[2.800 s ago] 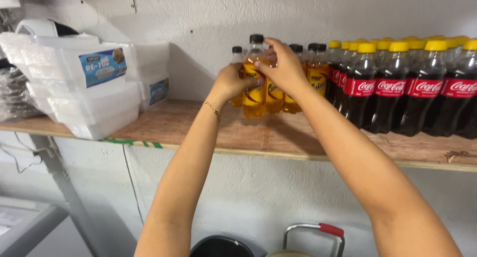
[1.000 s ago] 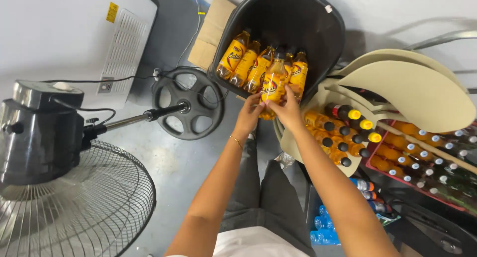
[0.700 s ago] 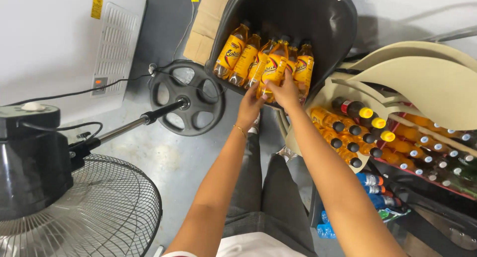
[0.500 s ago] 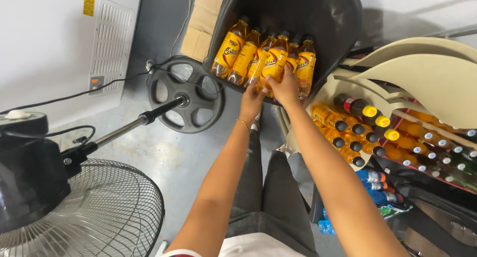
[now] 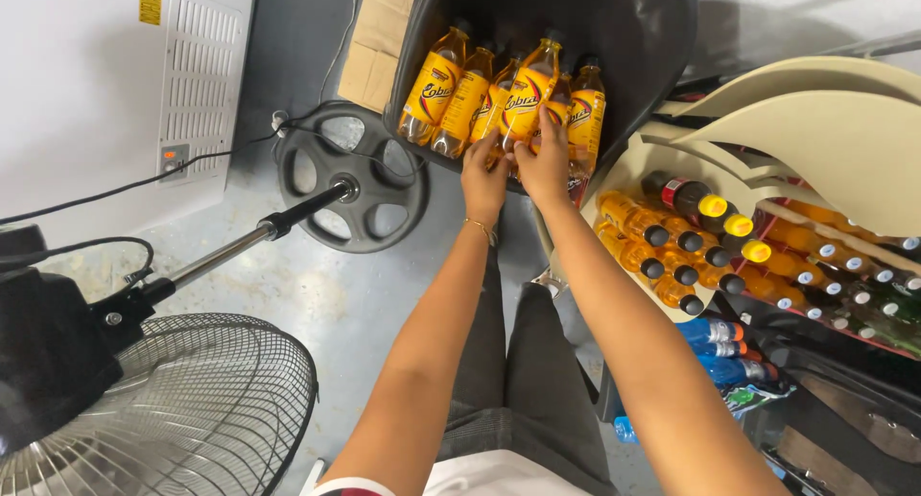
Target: The person repeatedly picks up bottles of orange soda from a wooden shelf and places them into a black bucket on the floor. The task involves moving the bottles one by one or in small groups from the shelf to the bucket.
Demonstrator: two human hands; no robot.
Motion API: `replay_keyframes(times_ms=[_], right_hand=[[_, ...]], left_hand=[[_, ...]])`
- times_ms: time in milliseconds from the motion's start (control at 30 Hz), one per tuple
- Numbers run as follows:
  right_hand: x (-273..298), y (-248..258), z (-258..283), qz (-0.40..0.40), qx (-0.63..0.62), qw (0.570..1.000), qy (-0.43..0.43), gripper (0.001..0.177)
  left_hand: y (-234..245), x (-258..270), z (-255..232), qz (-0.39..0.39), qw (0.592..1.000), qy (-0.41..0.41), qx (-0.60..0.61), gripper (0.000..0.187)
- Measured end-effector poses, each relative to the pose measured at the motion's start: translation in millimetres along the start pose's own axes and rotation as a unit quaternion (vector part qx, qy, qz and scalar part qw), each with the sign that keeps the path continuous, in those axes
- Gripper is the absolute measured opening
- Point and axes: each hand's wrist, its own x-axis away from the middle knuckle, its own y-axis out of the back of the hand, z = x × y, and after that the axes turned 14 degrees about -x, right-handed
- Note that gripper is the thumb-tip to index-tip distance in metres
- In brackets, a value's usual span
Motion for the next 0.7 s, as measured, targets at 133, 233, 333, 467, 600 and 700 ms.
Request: replay_keyframes(times_ms=[133,233,333,467,600,700], right_hand=[[-1.1,0.3,-12.5,0.004,-0.015,1.000,-0.001,0.075],[-1.8,2.0,-23.4,0.009,0.002,1.000,-0.001,0.076],[5.3,4.9,-22.1,0.021,-0.003,1.000,-0.007,0.074],[16.6,10.1,-8.0,0.013,0.001,1.000,-0.002,0.072],[28.4,17.8,7.5,0.000,-0.027,0.998,0.057,0.066],[52.0,28.6,57.7,-0.008,-0.061,0.990,0.125,0.061]], left_hand=[[-11.9,-18.3,19.5,-0.013,0.998,-0.014,-0.057,0.051],[-6.9,-18.2,9.4,-0.015,0.996,-0.027,-0.078,0.053],[-9.4,-12.5,11.3,-0.013,0.998,-0.013,-0.056,0.054],[-8.1,-5.6,8.8,-0.019,0.999,0.008,-0.035,0.055],[7.0,13.8,-17.7,-0.064,0.998,0.017,0.024,0.051],[24.4,32.0,-55.3,-0.155,0.981,-0.032,0.111,0.046]])
